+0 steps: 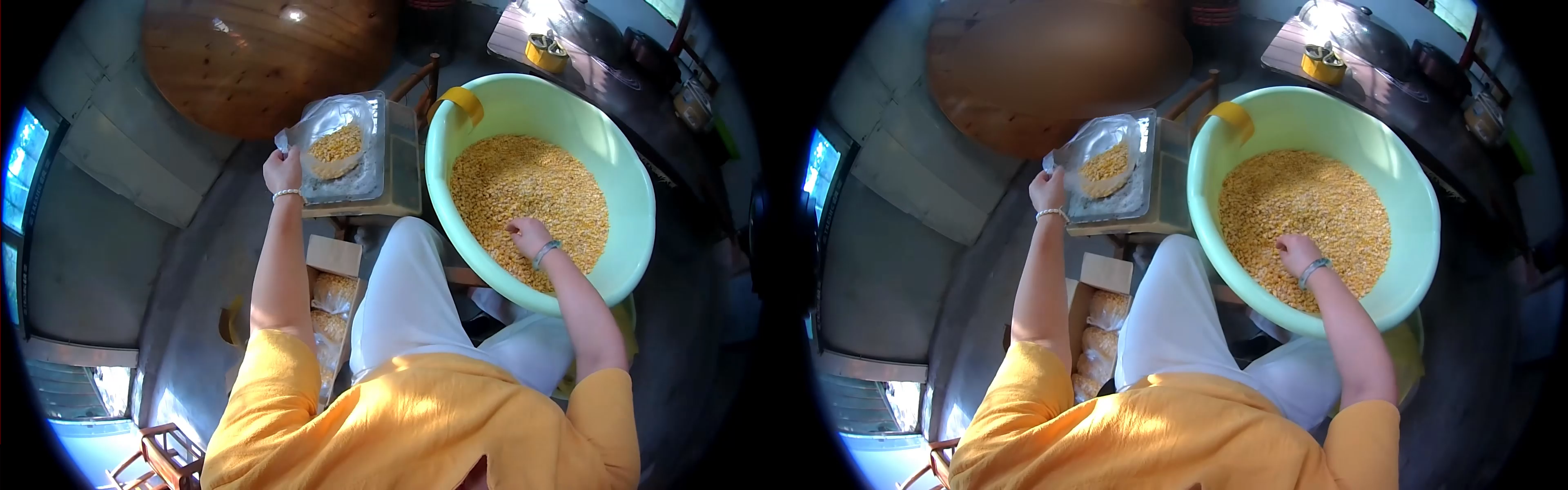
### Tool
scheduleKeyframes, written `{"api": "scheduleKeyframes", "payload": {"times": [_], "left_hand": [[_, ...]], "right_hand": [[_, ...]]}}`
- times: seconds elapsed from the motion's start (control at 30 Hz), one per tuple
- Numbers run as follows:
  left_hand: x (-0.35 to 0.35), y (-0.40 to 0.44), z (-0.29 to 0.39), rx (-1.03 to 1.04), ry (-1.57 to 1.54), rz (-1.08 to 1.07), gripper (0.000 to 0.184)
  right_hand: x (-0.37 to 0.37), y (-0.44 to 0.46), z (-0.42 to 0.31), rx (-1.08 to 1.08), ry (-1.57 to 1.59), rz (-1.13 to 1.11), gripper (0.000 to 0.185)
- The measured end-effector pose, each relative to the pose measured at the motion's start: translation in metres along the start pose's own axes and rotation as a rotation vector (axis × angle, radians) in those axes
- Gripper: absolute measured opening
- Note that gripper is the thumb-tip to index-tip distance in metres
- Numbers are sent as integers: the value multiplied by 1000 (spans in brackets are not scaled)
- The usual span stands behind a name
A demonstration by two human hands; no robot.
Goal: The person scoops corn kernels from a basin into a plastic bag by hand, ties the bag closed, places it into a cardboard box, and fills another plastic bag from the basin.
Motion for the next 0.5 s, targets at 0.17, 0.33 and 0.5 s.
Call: {"api": "scheduleKeyframes", "payload": {"times": [0.17,0.33,0.5], "left_hand": [[25,5,16,-17,-573,-15,17],[76,1,16,-375,-920,-139,5],[127,-14,2,-776,-981,-196,13]], "right_hand": [[9,1,-1,-18,-35,-55,19],[5,-1,-4,-7,-26,-84,19],[8,-1,-4,-24,-30,-98,20]]}}
Point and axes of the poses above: each hand's wrist, its own y-axis towards the middle knuckle, its own x-axis out of the palm, z = x × y, the point moved 10 cm from there along y, towards the middle knuckle, and after that the axes turned 13 degrees about -y, right-handed, at the moved point
